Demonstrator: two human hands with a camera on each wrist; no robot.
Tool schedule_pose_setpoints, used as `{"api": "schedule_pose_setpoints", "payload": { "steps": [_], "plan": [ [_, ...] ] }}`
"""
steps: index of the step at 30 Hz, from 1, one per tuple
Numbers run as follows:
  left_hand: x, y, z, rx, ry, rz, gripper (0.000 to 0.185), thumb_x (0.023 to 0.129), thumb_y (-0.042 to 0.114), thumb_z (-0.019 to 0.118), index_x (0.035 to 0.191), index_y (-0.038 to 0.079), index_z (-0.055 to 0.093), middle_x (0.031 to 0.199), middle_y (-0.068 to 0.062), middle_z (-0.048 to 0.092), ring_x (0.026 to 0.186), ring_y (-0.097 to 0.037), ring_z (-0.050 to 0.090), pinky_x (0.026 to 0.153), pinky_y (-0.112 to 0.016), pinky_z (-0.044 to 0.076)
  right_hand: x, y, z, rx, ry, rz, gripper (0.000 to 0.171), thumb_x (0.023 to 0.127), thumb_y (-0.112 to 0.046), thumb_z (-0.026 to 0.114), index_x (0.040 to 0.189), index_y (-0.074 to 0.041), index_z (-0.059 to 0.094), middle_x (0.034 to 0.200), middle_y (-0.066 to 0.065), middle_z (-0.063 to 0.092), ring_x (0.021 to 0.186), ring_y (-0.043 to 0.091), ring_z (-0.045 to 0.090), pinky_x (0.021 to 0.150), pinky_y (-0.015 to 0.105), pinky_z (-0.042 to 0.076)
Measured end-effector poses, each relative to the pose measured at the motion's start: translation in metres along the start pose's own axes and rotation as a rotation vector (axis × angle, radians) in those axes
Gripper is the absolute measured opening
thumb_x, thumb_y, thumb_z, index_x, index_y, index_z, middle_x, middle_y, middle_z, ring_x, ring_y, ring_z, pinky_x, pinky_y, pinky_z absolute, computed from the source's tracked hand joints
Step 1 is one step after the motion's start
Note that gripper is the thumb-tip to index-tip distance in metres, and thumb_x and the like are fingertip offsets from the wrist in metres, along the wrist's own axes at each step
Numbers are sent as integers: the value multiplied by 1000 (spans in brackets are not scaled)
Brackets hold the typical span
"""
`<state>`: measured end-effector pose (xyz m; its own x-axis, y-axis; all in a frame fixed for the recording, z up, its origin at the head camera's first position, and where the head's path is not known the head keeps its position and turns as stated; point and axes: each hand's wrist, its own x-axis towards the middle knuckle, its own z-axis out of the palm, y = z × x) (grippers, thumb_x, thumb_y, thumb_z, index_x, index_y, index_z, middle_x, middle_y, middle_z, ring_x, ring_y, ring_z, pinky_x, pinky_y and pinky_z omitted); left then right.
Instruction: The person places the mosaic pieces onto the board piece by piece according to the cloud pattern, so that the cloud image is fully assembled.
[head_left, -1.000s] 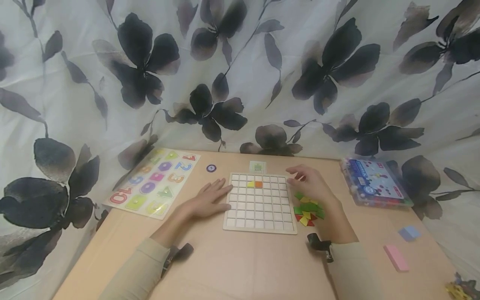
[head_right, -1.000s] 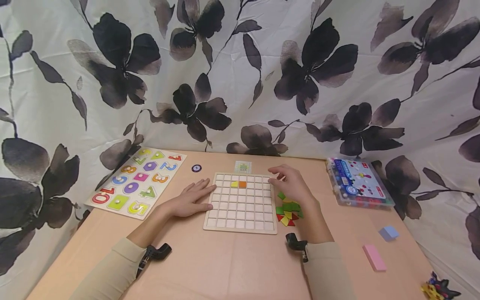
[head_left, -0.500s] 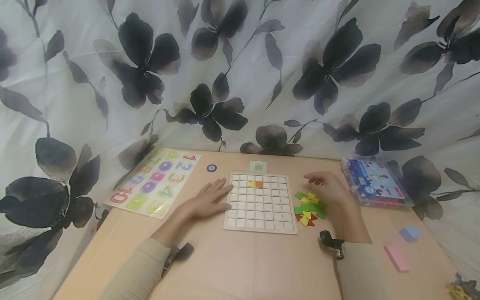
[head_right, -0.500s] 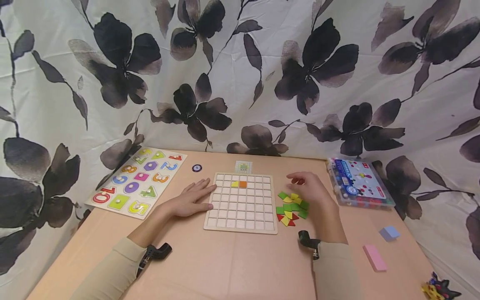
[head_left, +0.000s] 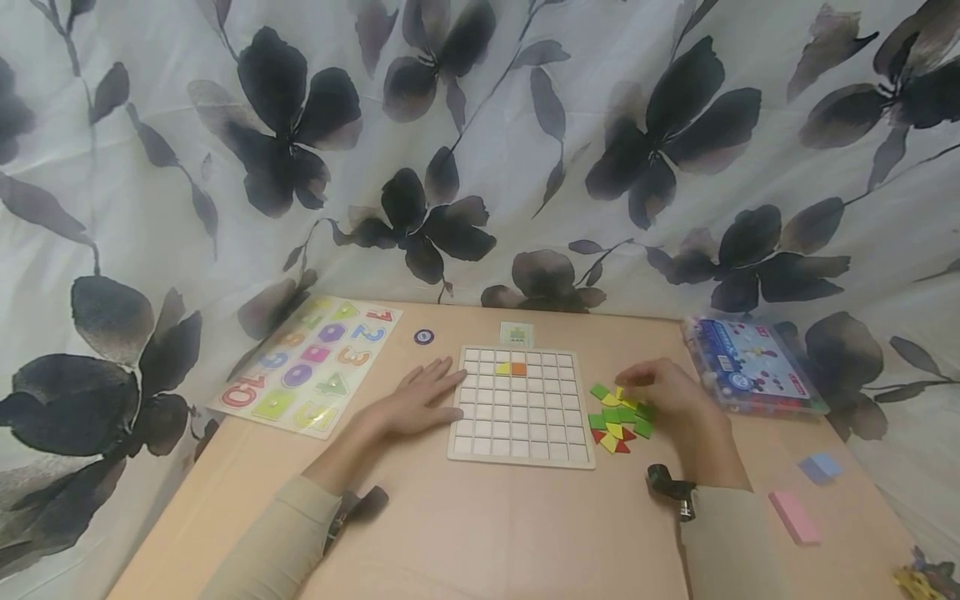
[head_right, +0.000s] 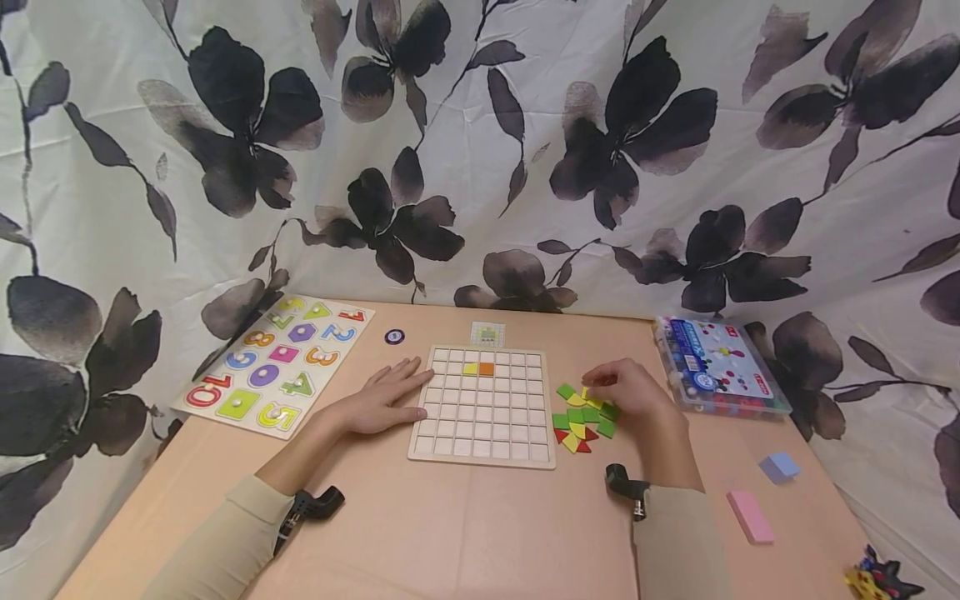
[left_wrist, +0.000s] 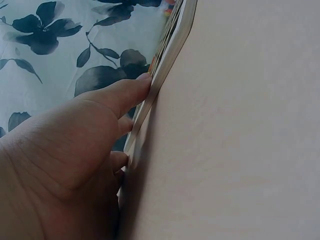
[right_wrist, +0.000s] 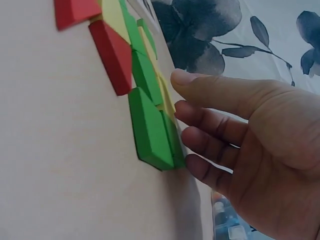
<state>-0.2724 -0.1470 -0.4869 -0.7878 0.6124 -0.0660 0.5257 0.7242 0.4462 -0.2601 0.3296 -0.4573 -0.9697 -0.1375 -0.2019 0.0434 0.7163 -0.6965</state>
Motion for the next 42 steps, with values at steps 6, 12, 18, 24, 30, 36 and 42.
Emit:
{"api": "schedule_pose_setpoints", "payload": {
  "steps": [6, 12, 18, 24, 30, 36, 42],
  "plan": [
    [0, -1, 1, 5, -2, -2, 80, 102, 64, 50, 167, 26, 24, 176, -13, 6, 164, -32, 2, 132, -56, 3, 4, 1, 3, -69, 6, -45, 23, 98, -19, 72, 119, -14, 78, 123, 12, 71, 112, 30, 61, 99, 45, 54],
    [1, -1, 1, 2, 1, 0, 80, 102, 64, 50, 167, 25, 25, 176, -13, 6, 164, -32, 2, 132, -56, 3, 7, 4, 5, -61, -3, -62, 18, 98, -15, 71, 115, -14, 79, 117, 10, 71, 108, 29, 60, 95, 40, 54],
    [1, -2, 1, 6, 0, -3, 81, 102, 65, 50, 167, 26, 24, 176, -13, 6, 164, -32, 2, 132, -56, 3, 11, 4, 6, -54, 28, -138, 10, 96, -5, 70, 105, -10, 72, 98, 9, 68, 93, 26, 59, 81, 32, 51],
    [0, 0, 0, -3, 2, 2, 81, 101, 64, 52, 167, 25, 25, 176, -14, 7, 164, -33, 3, 132, -57, 3, 8, -6, 7, 47, 116, -89, 13, 101, -14, 68, 113, -12, 71, 105, 11, 65, 95, 30, 58, 79, 34, 54],
    [0, 1, -1, -5, 2, -3, 80, 102, 62, 52, 167, 25, 26, 176, -14, 7, 164, -33, 3, 132, -57, 3, 5, -24, 7, 93, 203, -120, 29, 106, -31, 63, 130, -16, 68, 120, 9, 70, 101, 30, 64, 80, 34, 58],
    [-1, 2, -1, -7, -6, -11, 79, 102, 62, 52, 167, 26, 25, 176, -14, 6, 164, -33, 3, 132, -56, 2, 4, -41, 10, 129, 198, -189, 28, 107, -28, 61, 130, -14, 65, 126, 18, 71, 106, 31, 74, 86, 35, 64],
    [-1, 1, -1, -5, -4, -11, 79, 102, 63, 52, 167, 27, 25, 176, -13, 7, 164, -32, 3, 132, -56, 3, 8, -61, 22, 59, 243, -278, 25, 103, -16, 67, 128, -12, 67, 113, 15, 73, 96, 29, 73, 80, 36, 64]
  ]
}}
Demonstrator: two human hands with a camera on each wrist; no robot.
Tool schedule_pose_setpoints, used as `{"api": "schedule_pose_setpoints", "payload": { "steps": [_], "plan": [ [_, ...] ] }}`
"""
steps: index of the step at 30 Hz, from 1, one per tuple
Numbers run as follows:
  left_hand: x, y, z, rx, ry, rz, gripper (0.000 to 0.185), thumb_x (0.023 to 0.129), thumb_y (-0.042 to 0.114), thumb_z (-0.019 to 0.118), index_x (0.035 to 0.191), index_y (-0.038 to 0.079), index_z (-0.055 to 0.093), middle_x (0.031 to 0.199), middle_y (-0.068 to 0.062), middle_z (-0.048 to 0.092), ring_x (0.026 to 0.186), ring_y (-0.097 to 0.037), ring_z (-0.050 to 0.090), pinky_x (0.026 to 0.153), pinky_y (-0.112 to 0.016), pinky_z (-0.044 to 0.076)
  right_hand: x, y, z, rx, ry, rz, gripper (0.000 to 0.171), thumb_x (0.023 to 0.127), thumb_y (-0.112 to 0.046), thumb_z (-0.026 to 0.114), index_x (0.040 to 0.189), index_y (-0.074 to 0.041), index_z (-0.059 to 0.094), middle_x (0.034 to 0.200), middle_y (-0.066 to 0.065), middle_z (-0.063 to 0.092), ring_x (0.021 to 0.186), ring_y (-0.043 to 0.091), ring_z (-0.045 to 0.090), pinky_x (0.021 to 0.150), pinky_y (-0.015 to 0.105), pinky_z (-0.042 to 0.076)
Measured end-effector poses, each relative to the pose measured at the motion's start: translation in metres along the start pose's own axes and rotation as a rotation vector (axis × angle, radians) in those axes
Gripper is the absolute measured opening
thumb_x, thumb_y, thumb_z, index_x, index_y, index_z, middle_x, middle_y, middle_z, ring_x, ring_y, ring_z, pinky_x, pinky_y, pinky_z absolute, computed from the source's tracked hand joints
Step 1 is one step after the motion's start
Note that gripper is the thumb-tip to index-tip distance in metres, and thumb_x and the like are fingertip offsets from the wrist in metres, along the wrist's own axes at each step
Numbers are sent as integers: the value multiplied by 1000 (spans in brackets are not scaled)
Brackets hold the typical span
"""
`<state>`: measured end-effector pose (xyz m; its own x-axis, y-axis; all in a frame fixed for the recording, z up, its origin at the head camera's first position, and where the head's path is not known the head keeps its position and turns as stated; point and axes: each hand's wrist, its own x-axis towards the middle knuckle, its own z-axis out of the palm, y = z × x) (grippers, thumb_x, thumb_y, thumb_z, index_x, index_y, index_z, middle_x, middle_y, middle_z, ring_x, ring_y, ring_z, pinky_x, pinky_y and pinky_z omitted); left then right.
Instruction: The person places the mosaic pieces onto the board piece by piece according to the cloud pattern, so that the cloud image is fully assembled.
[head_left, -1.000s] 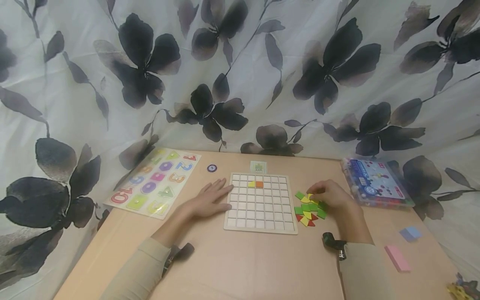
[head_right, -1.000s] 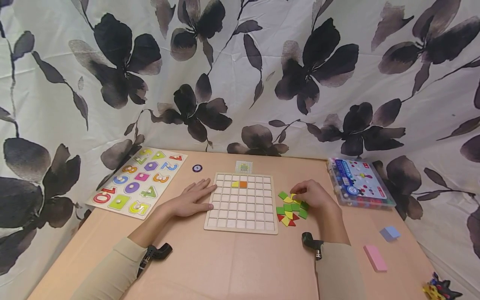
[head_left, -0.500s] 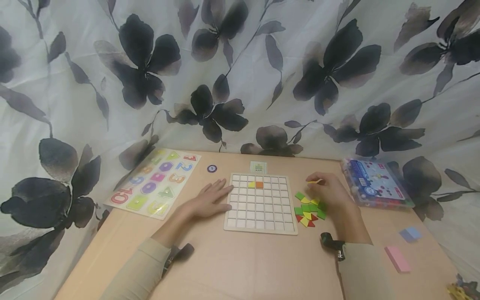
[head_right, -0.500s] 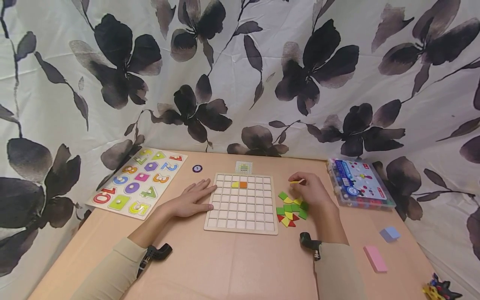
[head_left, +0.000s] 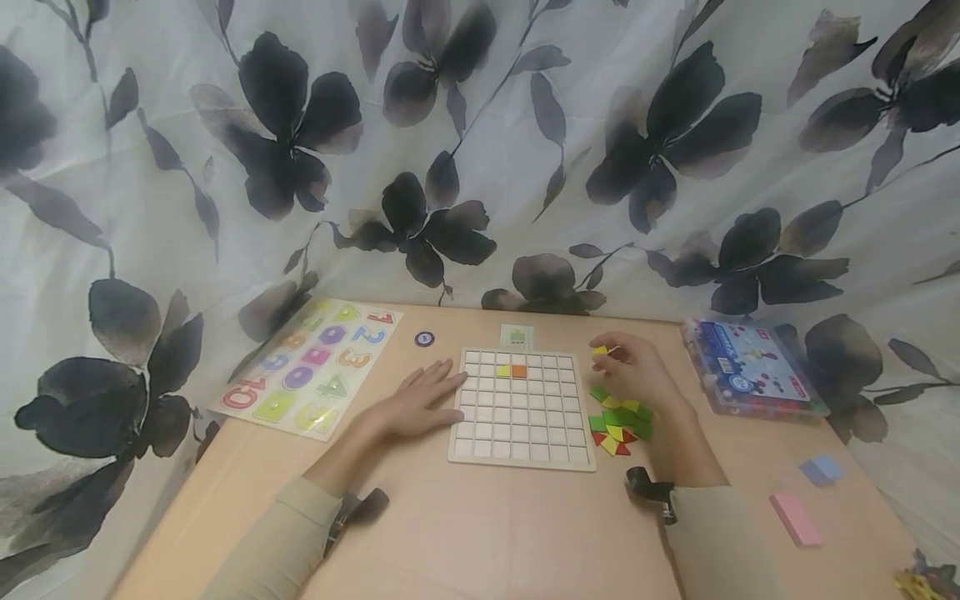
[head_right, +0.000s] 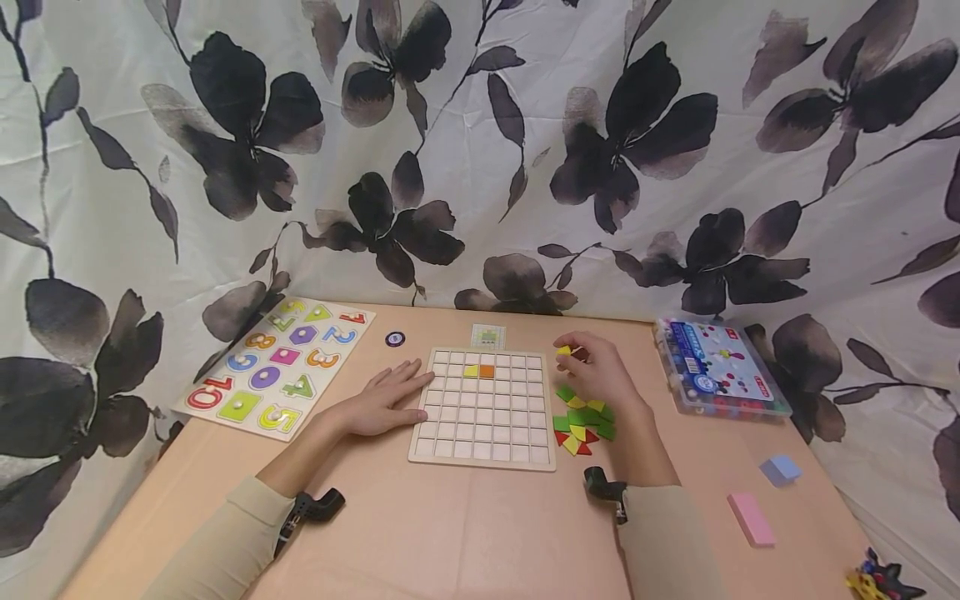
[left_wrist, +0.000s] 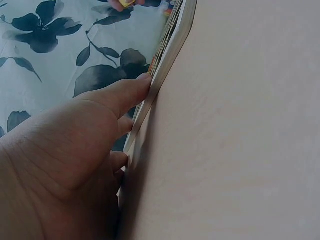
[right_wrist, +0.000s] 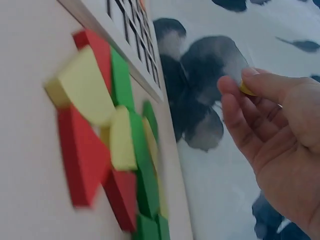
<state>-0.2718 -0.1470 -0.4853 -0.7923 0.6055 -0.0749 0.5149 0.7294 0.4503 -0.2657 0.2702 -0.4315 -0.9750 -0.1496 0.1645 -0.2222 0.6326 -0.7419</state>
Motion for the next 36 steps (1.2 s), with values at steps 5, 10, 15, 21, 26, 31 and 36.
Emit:
{"api": "schedule_pose_setpoints", "payload": {
  "steps": [5, 10, 15, 21, 26, 31, 36],
  "plan": [
    [0, 1, 0, -6, -2, -3, 80, 102, 63, 52, 167, 26, 25, 176, -13, 7, 164, -32, 3, 132, -56, 2, 5, -8, 14, -22, 50, -48, 32, 99, -14, 73, 130, -9, 67, 114, 12, 73, 92, 25, 74, 75, 30, 62],
    [-1, 3, -2, -18, -7, -11, 79, 102, 61, 54, 167, 26, 26, 176, -13, 6, 164, -32, 2, 132, -56, 1, 9, -13, 26, 50, 84, -103, 33, 96, -10, 75, 129, -7, 72, 110, 14, 75, 86, 26, 76, 72, 23, 62],
    [0, 0, 1, -12, 3, -6, 79, 102, 62, 53, 167, 26, 26, 176, -13, 6, 164, -32, 3, 132, -56, 2, 14, -22, 39, 126, 60, -44, 33, 100, -10, 69, 133, -7, 71, 117, 17, 74, 91, 27, 78, 80, 33, 65],
    [0, 2, -1, -23, 1, -4, 79, 102, 61, 54, 167, 25, 27, 176, -13, 6, 164, -33, 3, 132, -57, 2, 16, -32, 56, 184, -3, 38, 34, 103, -11, 65, 137, -7, 68, 121, 15, 69, 96, 31, 77, 87, 43, 65],
    [-1, 4, -2, -23, 0, 0, 79, 102, 59, 55, 167, 24, 27, 176, -14, 7, 164, -33, 3, 132, -57, 2, 17, -34, 67, 147, 0, 44, 33, 102, -12, 67, 135, -7, 70, 119, 12, 70, 97, 27, 73, 82, 37, 63],
    [0, 4, -1, -17, 3, 7, 78, 102, 58, 55, 167, 23, 27, 175, -15, 7, 163, -34, 4, 132, -58, 3, 18, -31, 74, 105, 45, 20, 28, 100, -12, 69, 128, -10, 74, 115, 10, 73, 93, 23, 70, 77, 29, 59],
    [-1, 5, -2, -22, 0, -2, 79, 102, 58, 55, 167, 24, 26, 176, -14, 6, 164, -34, 3, 132, -57, 2, 19, -28, 81, 101, 61, 26, 26, 99, -14, 72, 124, -11, 77, 117, 9, 77, 100, 25, 71, 80, 34, 61]
  ]
}}
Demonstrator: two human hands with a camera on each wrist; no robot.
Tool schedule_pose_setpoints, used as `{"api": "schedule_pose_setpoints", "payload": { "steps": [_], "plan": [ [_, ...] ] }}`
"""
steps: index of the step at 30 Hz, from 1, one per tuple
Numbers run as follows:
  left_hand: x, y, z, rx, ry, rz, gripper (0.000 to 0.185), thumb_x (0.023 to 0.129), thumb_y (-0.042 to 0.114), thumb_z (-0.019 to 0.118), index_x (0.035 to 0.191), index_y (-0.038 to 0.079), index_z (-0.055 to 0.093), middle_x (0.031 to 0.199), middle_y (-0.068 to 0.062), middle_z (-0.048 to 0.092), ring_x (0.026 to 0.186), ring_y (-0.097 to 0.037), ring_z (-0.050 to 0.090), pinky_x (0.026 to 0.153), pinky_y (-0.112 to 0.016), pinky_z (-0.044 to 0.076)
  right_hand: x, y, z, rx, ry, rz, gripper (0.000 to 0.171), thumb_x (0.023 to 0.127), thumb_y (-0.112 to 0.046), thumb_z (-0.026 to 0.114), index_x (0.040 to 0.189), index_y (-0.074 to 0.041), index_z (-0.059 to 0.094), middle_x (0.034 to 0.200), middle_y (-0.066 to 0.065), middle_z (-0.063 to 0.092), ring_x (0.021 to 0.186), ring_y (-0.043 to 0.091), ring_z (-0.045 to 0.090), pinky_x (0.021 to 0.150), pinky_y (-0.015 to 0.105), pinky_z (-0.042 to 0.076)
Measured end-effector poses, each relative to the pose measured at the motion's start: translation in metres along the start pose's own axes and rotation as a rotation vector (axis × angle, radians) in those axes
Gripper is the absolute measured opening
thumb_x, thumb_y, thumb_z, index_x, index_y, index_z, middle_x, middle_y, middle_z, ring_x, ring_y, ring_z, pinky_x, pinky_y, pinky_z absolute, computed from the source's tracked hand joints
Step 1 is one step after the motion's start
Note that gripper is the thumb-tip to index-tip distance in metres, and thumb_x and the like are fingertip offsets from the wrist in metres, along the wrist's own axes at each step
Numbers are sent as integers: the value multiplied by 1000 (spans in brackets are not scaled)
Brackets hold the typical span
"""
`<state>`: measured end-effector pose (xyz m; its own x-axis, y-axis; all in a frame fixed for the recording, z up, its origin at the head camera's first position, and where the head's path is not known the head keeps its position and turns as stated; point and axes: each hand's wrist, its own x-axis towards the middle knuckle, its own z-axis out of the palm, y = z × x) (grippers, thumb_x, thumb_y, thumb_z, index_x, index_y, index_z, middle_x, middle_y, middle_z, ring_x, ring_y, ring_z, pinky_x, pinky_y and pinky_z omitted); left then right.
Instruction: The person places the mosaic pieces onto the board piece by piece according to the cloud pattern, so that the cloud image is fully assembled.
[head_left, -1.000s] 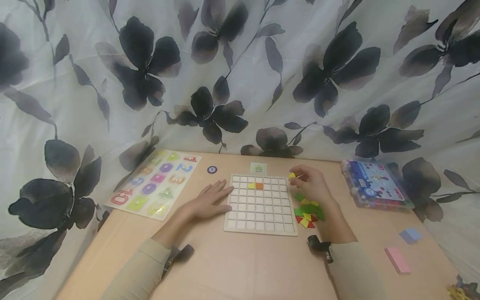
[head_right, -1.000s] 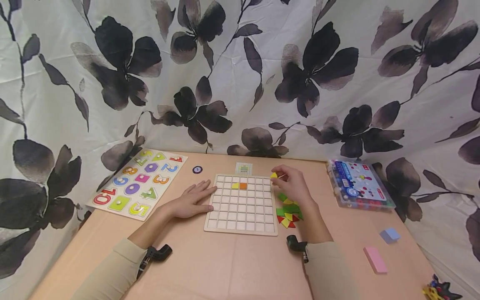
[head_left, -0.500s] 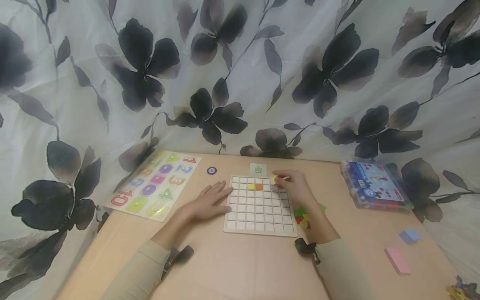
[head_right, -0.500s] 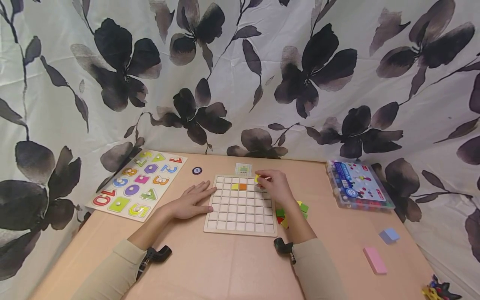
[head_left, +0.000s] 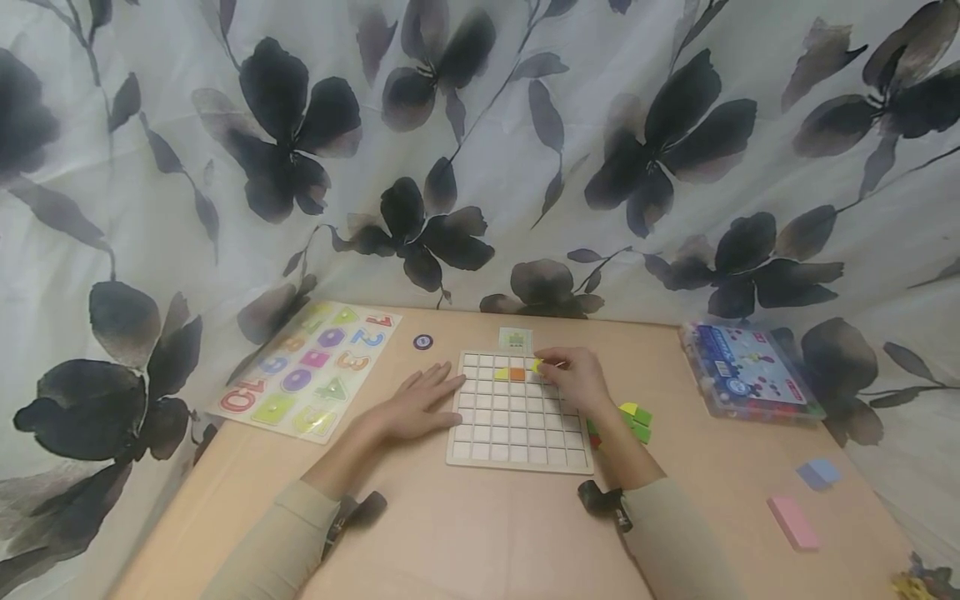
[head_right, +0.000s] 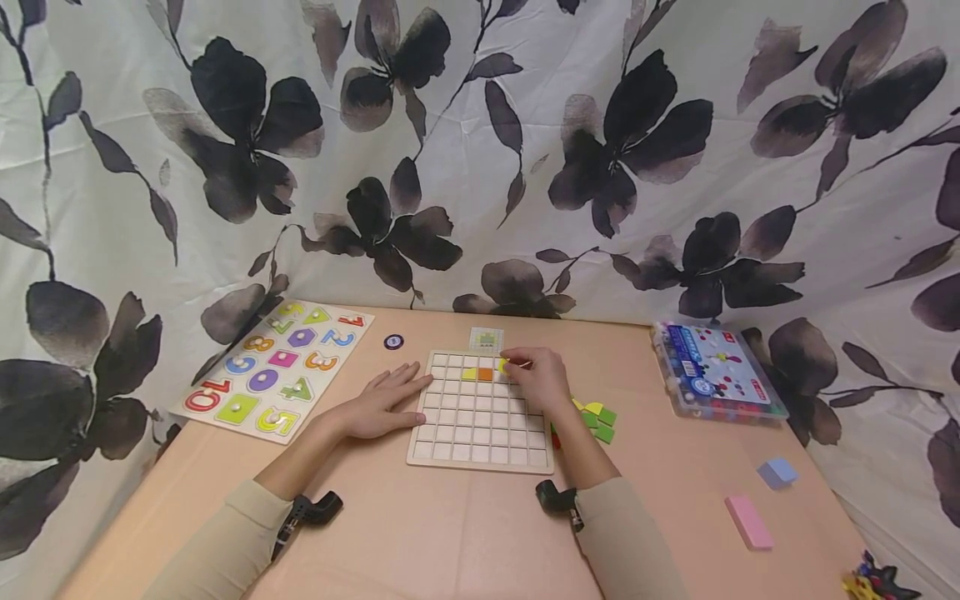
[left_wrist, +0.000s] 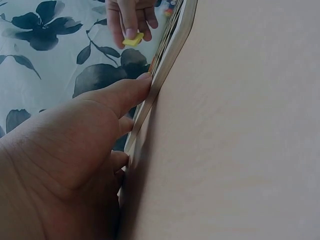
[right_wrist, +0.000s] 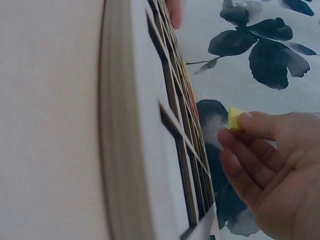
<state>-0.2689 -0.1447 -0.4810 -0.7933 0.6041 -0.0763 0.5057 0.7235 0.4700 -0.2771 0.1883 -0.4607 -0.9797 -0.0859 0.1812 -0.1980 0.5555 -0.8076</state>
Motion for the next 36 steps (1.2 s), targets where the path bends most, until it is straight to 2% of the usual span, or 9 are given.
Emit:
{"api": "schedule_pose_setpoints", "payload": {
  "steps": [4, 12, 26, 28, 31, 36],
  "plan": [
    [0, -1, 1, 1, 5, 4, 78, 102, 58, 55, 167, 23, 27, 175, -15, 7, 163, -35, 4, 131, -58, 2, 2, 7, 6, 7, 3, 7, 24, 98, -13, 73, 121, -10, 78, 120, 8, 78, 110, 26, 72, 92, 42, 60],
    [2, -3, 1, 18, 6, 8, 79, 102, 61, 53, 167, 24, 26, 175, -15, 7, 163, -34, 4, 132, -57, 2, 3, 17, 14, -4, -22, 13, 22, 96, -13, 75, 117, -15, 81, 121, 5, 78, 118, 28, 70, 101, 49, 56],
    [3, -2, 2, 15, -4, 10, 80, 102, 63, 51, 167, 24, 26, 176, -14, 6, 163, -35, 3, 131, -58, 1, 5, 20, 18, -64, -35, -32, 23, 97, -7, 72, 117, -15, 80, 121, 7, 77, 118, 28, 69, 101, 46, 57],
    [2, -2, 2, 12, -4, 7, 80, 102, 62, 52, 167, 23, 26, 176, -14, 6, 164, -34, 3, 131, -58, 1, 5, 19, 18, -88, -50, -46, 25, 97, -7, 71, 120, -13, 79, 120, 8, 77, 113, 27, 69, 97, 45, 58],
    [2, -3, 2, 3, -3, 5, 80, 102, 62, 52, 167, 23, 26, 176, -14, 6, 164, -33, 2, 132, -57, 0, 4, 18, 18, -135, -76, -70, 28, 96, -7, 73, 124, -10, 77, 114, 7, 74, 101, 22, 65, 86, 36, 57],
    [2, -5, 2, 6, -3, 0, 80, 102, 62, 52, 167, 24, 25, 176, -13, 5, 164, -33, 1, 132, -57, 0, 5, 17, 19, -191, -115, -88, 32, 96, -9, 74, 128, -6, 74, 104, 6, 63, 86, 17, 54, 69, 24, 46]
  ]
}}
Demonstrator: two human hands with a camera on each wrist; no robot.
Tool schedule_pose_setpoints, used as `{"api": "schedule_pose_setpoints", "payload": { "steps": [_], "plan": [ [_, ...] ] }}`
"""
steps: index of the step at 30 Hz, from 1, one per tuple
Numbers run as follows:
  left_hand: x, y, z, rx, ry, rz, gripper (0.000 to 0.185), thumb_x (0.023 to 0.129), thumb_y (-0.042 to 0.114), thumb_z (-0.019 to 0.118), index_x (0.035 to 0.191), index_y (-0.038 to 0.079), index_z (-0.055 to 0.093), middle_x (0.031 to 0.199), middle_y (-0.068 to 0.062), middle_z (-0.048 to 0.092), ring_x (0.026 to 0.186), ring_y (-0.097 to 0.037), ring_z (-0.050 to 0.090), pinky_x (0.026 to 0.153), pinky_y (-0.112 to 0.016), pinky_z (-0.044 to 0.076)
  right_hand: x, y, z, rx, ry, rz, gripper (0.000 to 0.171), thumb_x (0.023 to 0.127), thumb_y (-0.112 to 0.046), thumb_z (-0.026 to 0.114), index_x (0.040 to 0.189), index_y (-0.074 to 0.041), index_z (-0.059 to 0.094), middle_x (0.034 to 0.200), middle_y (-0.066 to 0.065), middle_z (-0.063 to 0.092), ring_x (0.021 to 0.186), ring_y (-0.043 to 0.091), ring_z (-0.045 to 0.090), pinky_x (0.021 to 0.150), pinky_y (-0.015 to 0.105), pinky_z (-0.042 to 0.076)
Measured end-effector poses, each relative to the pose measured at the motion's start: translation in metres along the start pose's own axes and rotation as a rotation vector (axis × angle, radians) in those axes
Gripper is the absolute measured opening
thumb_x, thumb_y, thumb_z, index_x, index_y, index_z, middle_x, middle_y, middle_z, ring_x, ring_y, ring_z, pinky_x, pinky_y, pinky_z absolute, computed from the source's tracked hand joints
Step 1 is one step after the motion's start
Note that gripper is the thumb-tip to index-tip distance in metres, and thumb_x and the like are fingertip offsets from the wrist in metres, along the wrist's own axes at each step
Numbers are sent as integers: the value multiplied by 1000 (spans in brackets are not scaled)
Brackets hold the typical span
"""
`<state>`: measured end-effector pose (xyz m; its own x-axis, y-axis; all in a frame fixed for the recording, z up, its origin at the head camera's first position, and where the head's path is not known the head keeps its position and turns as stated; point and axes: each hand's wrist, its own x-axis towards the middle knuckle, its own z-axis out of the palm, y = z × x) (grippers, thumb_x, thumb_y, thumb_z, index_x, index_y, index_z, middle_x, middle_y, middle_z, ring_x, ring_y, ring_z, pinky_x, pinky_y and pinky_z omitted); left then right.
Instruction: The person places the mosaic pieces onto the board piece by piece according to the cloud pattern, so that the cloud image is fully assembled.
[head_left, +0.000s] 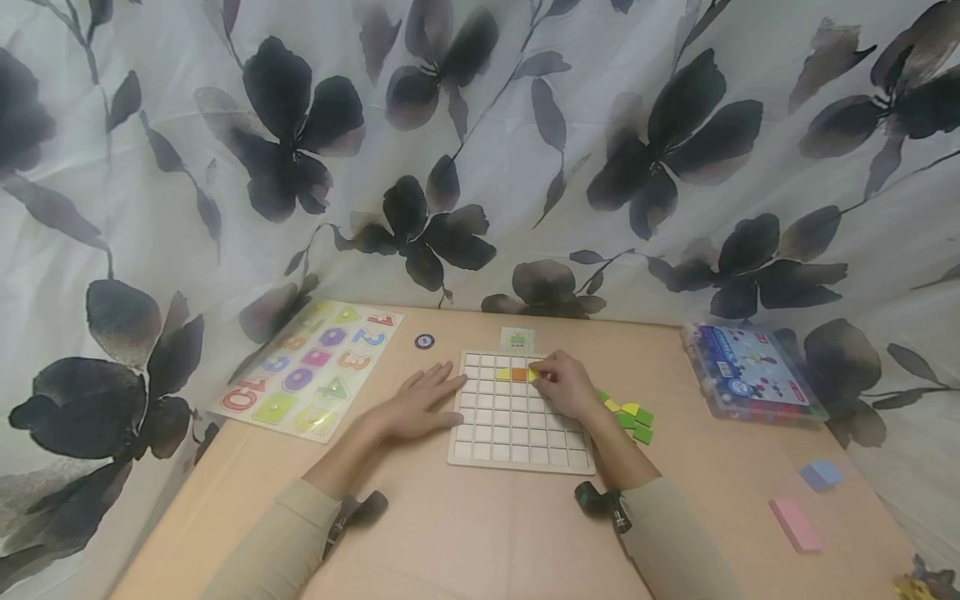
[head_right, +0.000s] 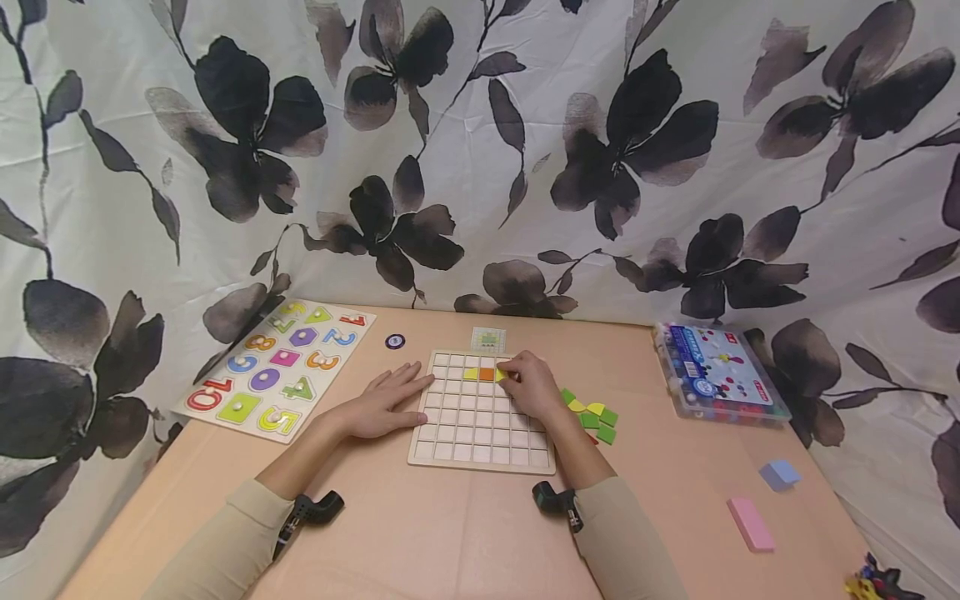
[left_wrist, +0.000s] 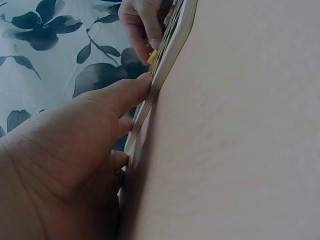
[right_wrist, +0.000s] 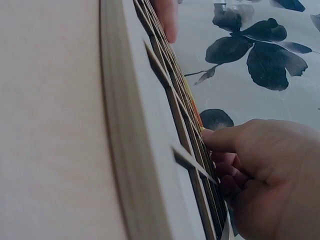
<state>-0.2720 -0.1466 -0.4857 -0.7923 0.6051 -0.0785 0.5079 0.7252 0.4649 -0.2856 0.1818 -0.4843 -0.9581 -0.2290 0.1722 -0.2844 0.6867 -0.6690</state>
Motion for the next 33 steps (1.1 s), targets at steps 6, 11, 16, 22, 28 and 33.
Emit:
{"api": "schedule_pose_setpoints", "payload": {
  "steps": [6, 11, 16, 22, 28, 33],
  "plan": [
    [-1, 0, -1, 4, -1, 1, 80, 102, 62, 52, 167, 24, 25, 176, -13, 5, 164, -33, 2, 132, -57, 0, 1, 0, 1, -27, -30, 10, 34, 98, -11, 71, 131, -4, 72, 100, 5, 61, 84, 17, 51, 67, 24, 44],
    [-2, 1, -1, 0, -2, 0, 80, 102, 62, 52, 167, 24, 25, 176, -13, 5, 164, -33, 2, 132, -57, 0, 0, -1, 2, -21, -42, 32, 35, 99, -12, 69, 133, -4, 70, 100, 5, 60, 85, 18, 52, 68, 26, 45],
    [-2, 1, 0, -1, 2, 2, 80, 102, 62, 52, 167, 24, 26, 176, -13, 6, 164, -33, 2, 132, -57, 0, -1, -5, -2, -15, -29, 34, 36, 99, -13, 70, 134, -6, 70, 107, 7, 63, 90, 20, 54, 72, 29, 46],
    [-1, -1, 1, 12, 5, 2, 80, 102, 63, 51, 167, 25, 25, 176, -12, 5, 164, -32, 2, 132, -56, 0, -4, -15, -19, 21, 6, 5, 35, 100, -20, 71, 133, -10, 71, 124, 10, 67, 98, 22, 57, 77, 32, 48],
    [-1, 0, 1, 8, 3, 8, 80, 102, 64, 51, 167, 26, 25, 176, -13, 5, 164, -33, 2, 132, -56, 0, -12, -22, -41, 25, 6, 1, 34, 101, -27, 71, 134, -18, 71, 127, 6, 68, 101, 21, 57, 80, 34, 50],
    [0, 1, 0, 17, 2, 4, 80, 102, 63, 50, 167, 26, 24, 176, -14, 5, 164, -33, 2, 132, -56, 1, -20, -22, -63, -5, 4, -9, 33, 102, -28, 70, 133, -18, 70, 127, 9, 69, 100, 22, 58, 82, 34, 51]
  ]
}}
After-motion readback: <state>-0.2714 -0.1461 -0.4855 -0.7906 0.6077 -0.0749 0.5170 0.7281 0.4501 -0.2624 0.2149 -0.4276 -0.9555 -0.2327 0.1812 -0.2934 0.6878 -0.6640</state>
